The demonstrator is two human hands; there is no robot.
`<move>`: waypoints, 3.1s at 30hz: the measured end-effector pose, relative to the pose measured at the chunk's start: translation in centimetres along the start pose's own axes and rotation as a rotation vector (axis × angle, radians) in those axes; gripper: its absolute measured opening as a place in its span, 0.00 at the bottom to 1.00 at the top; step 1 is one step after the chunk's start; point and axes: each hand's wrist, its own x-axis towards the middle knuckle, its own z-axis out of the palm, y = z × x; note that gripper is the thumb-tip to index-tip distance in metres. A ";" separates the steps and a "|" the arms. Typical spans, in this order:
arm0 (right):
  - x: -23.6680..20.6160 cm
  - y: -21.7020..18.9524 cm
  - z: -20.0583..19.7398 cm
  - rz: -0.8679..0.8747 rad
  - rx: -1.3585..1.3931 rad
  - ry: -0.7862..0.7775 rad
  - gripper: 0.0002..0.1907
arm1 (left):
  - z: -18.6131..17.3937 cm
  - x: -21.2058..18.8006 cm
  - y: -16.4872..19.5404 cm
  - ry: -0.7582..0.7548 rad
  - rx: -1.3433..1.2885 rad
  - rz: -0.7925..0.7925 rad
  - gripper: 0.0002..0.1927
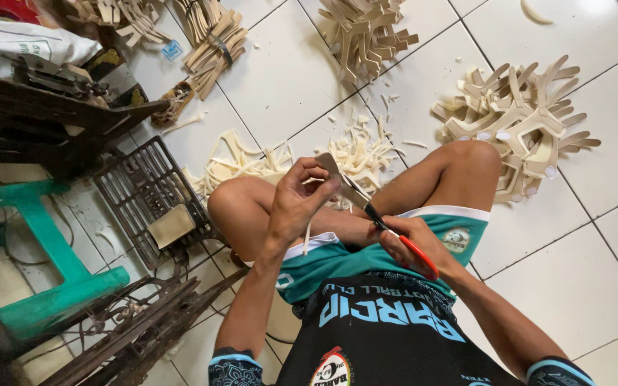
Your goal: The person sits on the floor and uses red-handled scissors to trim the edges of small, light-colored wooden parts. They pick up each part, trim it, and place it into a pile on the floor.
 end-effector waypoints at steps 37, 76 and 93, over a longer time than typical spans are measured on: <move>0.0 17.2 -3.0 -0.150 0.871 0.511 0.34 | 7.6 16.1 -11.8 0.122 0.831 0.218 0.08; 0.0 15.9 -3.0 -0.156 0.886 0.786 0.30 | 12.4 15.5 -10.0 -0.151 0.361 -0.075 0.14; 2.9 3.2 0.7 -0.306 0.540 -0.211 0.34 | 1.4 1.7 -2.3 0.331 0.778 0.250 0.08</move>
